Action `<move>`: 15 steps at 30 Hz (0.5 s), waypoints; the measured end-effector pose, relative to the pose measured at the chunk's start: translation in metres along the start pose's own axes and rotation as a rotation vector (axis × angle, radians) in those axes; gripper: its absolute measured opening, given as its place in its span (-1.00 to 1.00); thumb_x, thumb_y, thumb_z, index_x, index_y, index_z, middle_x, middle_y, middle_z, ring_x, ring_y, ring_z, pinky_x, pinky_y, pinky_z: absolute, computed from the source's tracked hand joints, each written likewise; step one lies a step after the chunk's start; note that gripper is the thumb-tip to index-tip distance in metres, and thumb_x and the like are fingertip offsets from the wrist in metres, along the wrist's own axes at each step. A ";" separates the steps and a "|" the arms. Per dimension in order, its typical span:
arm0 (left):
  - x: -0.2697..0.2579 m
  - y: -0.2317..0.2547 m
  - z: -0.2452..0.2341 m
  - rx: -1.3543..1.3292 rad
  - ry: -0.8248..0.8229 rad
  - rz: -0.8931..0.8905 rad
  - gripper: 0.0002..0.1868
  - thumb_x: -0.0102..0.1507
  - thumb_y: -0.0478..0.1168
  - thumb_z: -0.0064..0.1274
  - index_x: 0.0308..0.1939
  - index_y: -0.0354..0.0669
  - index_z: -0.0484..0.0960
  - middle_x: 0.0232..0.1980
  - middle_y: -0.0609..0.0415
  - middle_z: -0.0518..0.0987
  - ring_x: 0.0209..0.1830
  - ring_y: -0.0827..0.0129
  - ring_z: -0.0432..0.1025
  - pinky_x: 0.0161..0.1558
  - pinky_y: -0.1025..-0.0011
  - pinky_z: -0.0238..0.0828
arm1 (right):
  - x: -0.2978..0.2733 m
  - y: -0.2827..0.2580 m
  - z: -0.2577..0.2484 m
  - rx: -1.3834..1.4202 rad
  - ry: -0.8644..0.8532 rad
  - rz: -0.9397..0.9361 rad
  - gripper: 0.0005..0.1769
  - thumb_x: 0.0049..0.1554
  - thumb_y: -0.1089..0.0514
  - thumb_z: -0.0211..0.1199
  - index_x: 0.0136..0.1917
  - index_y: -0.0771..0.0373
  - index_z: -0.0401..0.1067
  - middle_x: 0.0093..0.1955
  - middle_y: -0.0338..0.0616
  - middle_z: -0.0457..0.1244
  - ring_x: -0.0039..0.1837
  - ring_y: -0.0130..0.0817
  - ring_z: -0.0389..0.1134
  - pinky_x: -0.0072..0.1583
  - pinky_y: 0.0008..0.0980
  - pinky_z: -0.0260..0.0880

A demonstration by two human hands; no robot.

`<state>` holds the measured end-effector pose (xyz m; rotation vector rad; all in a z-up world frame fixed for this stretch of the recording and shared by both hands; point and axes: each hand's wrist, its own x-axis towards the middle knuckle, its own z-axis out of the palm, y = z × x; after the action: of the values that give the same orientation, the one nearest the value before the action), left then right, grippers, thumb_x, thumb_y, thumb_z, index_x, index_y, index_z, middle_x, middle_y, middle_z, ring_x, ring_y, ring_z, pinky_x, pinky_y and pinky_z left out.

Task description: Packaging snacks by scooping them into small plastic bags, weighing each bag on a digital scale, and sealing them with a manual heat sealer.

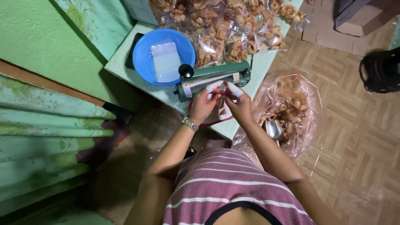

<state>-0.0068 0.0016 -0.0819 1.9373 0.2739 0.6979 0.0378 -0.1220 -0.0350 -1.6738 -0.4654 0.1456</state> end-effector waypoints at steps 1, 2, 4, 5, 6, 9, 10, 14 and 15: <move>0.002 0.017 -0.006 -0.064 0.019 0.032 -0.87 -0.01 -0.24 0.17 -0.40 0.05 0.59 -0.41 0.27 0.56 -0.33 0.48 0.46 -0.19 0.53 0.36 | -0.001 -0.007 0.000 0.030 -0.006 -0.001 -0.47 -0.15 0.46 0.28 0.11 0.26 0.33 -0.16 -0.11 0.29 -0.17 -0.44 0.32 -0.06 -0.43 0.40; 0.004 0.033 -0.013 -0.128 0.039 0.064 -0.85 0.00 -0.35 0.14 -0.37 -0.04 0.59 -0.42 0.18 0.56 -0.37 0.41 0.46 -0.22 0.50 0.38 | -0.002 -0.015 -0.001 0.059 -0.012 -0.001 -0.45 -0.14 0.48 0.26 0.14 0.26 0.31 -0.21 -0.09 0.29 -0.17 -0.44 0.32 -0.03 -0.42 0.39; 0.008 0.044 -0.018 -0.171 0.043 0.077 -0.84 0.01 -0.39 0.12 -0.37 -0.07 0.58 -0.41 0.16 0.56 -0.37 0.41 0.46 -0.21 0.49 0.37 | 0.001 -0.010 -0.008 0.060 -0.023 -0.003 -0.46 -0.12 0.48 0.24 0.14 0.25 0.31 -0.22 -0.09 0.29 -0.17 -0.44 0.32 -0.02 -0.43 0.38; 0.010 0.050 -0.020 -0.215 0.045 0.091 -0.84 0.02 -0.42 0.10 -0.37 -0.10 0.58 -0.40 0.15 0.56 -0.37 0.41 0.46 -0.21 0.49 0.37 | 0.004 -0.007 -0.011 0.060 -0.032 -0.005 -0.48 -0.11 0.48 0.22 0.14 0.24 0.32 -0.23 -0.10 0.29 -0.17 -0.43 0.31 -0.02 -0.44 0.36; 0.011 0.061 -0.025 -0.215 0.046 0.092 -0.84 0.02 -0.42 0.10 -0.37 -0.10 0.58 -0.40 0.15 0.56 -0.37 0.41 0.46 -0.21 0.49 0.37 | 0.005 -0.006 -0.013 0.060 -0.033 -0.007 -0.48 -0.11 0.48 0.22 0.14 0.24 0.32 -0.23 -0.10 0.29 -0.17 -0.43 0.31 -0.02 -0.44 0.36; 0.011 0.079 -0.033 -0.278 0.048 0.103 -0.85 0.03 -0.45 0.07 -0.36 -0.14 0.57 -0.42 0.10 0.55 -0.39 0.38 0.43 -0.20 0.46 0.35 | 0.007 -0.006 -0.016 0.038 -0.063 -0.015 -0.45 -0.12 0.48 0.22 0.15 0.19 0.31 -0.25 -0.17 0.29 -0.16 -0.48 0.32 -0.04 -0.46 0.39; 0.010 0.076 -0.031 -0.262 0.042 0.101 -0.86 0.01 -0.40 0.12 -0.38 -0.11 0.57 -0.44 0.13 0.54 -0.41 0.42 0.42 -0.22 0.49 0.34 | 0.006 -0.008 -0.017 0.045 -0.073 -0.008 -0.42 -0.13 0.47 0.24 0.16 0.20 0.31 -0.24 -0.14 0.30 -0.16 -0.45 0.32 -0.03 -0.45 0.39; 0.007 0.079 -0.033 -0.237 0.055 0.074 -0.84 -0.02 -0.36 0.17 -0.41 -0.04 0.59 -0.47 0.22 0.54 -0.49 0.52 0.36 -0.31 0.62 0.32 | 0.010 0.007 -0.022 0.026 -0.114 -0.015 -0.39 -0.12 0.48 0.23 0.19 0.16 0.28 -0.24 -0.14 0.29 -0.16 -0.44 0.31 -0.02 -0.40 0.39; 0.007 0.080 -0.035 -0.235 0.056 0.073 -0.84 -0.02 -0.36 0.17 -0.41 -0.04 0.59 -0.47 0.22 0.54 -0.49 0.52 0.36 -0.31 0.62 0.32 | 0.010 0.002 -0.025 0.027 -0.116 -0.014 -0.39 -0.12 0.48 0.23 0.19 0.16 0.28 -0.24 -0.14 0.29 -0.16 -0.44 0.31 -0.02 -0.40 0.39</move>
<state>-0.0304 -0.0056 0.0026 1.7121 0.1490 0.7966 0.0563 -0.1413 -0.0315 -1.6409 -0.5594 0.2384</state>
